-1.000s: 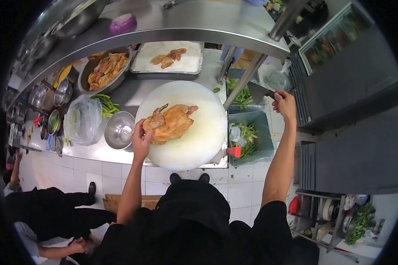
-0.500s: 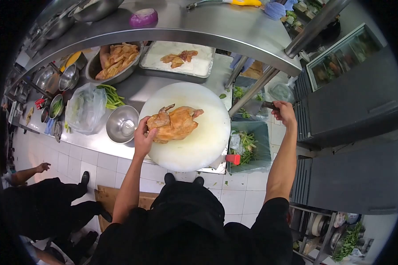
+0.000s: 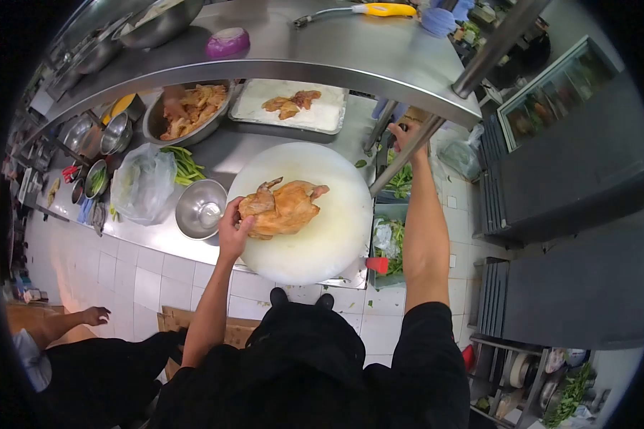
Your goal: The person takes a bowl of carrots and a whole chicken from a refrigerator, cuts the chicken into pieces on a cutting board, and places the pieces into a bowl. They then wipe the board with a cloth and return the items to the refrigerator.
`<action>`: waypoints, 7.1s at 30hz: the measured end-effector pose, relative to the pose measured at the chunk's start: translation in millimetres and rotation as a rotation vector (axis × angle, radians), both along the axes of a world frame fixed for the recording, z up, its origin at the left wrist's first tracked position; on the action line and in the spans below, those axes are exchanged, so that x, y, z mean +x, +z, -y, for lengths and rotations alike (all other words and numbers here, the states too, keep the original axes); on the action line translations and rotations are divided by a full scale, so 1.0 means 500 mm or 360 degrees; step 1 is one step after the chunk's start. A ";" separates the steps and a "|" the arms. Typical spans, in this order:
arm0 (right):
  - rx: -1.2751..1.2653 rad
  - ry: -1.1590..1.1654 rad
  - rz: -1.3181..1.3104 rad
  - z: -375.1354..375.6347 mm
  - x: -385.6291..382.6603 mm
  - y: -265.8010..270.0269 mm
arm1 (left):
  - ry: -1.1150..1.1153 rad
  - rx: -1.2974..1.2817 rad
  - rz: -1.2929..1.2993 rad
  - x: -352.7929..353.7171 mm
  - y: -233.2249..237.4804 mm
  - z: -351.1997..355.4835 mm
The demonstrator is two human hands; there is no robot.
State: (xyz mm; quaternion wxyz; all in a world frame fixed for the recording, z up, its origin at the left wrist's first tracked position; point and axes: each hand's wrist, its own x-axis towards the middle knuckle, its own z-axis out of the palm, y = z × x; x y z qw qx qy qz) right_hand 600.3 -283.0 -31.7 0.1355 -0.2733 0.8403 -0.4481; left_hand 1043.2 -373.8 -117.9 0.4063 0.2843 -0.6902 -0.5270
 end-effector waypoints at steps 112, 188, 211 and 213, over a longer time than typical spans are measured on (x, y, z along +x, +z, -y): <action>0.0224 0.0846 0.1213 -0.391 0.506 -0.073 | -0.0363 -0.1043 0.1092 -0.123 0.159 -0.033; -0.0377 0.0339 0.1446 -0.218 0.697 -0.104 | -0.0017 -0.0790 0.1218 -0.118 0.132 -0.027; 0.1535 0.1711 -0.0282 0.001 0.494 0.262 | 0.0003 -0.1050 0.0664 -0.085 0.141 -0.036; 0.1498 0.1766 -0.0415 0.027 0.519 0.254 | -0.0207 -0.1145 0.0718 -0.077 0.180 -0.009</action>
